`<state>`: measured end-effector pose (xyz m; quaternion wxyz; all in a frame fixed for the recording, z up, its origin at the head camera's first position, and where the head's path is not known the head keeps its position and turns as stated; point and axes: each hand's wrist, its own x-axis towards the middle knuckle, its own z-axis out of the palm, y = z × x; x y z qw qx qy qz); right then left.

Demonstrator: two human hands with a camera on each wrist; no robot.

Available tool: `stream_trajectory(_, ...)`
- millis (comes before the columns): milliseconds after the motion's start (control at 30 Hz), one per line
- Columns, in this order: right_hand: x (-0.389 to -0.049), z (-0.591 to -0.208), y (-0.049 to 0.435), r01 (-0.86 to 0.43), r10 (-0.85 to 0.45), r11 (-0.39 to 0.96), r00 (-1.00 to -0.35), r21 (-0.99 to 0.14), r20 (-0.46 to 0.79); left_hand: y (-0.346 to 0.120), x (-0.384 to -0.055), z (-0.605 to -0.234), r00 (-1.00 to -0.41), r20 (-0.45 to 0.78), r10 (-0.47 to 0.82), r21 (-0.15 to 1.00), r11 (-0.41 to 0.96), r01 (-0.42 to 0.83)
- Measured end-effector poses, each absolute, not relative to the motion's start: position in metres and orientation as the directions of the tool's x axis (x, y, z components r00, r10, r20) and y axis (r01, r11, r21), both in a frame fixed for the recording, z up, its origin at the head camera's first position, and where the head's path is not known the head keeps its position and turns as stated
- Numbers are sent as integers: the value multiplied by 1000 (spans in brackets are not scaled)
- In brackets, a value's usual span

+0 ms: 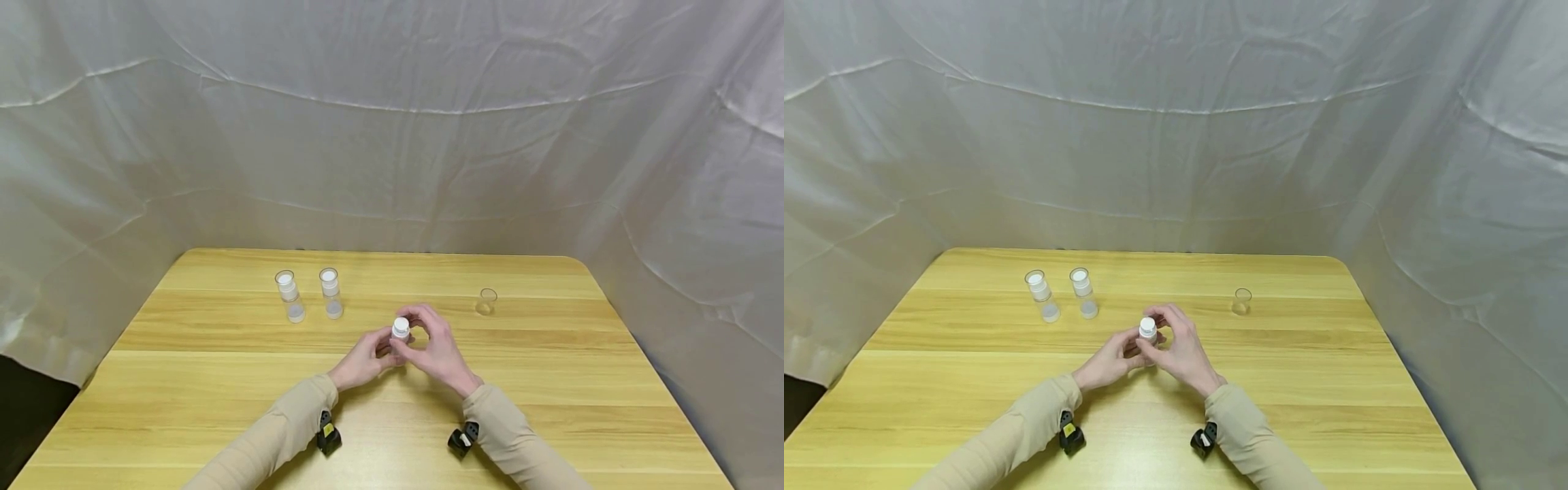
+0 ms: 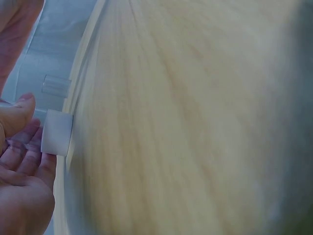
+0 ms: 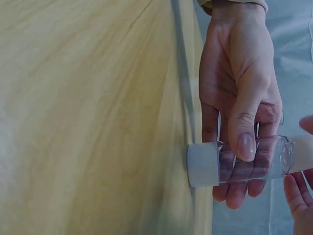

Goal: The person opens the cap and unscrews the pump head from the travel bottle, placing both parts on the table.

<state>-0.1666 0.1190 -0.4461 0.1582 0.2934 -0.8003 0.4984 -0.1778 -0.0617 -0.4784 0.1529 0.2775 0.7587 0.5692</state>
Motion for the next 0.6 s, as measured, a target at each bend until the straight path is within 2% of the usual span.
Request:
stream_trajectory(200, -166, -447, 118, -618, -286, 337, -786, -711, 548, -62, -177, -477, -794, 94, 600, 954, 174, 244)
stream_trajectory(400, -166, -447, 118, -647, -314, 326, -762, -689, 566, -62, -178, -477, -794, 85, 602, 952, 186, 243)
stream_trajectory(600, -165, -447, 118, -607, -277, 340, -795, -718, 540, -61, -178, -478, -799, 87, 595, 949, 194, 248)
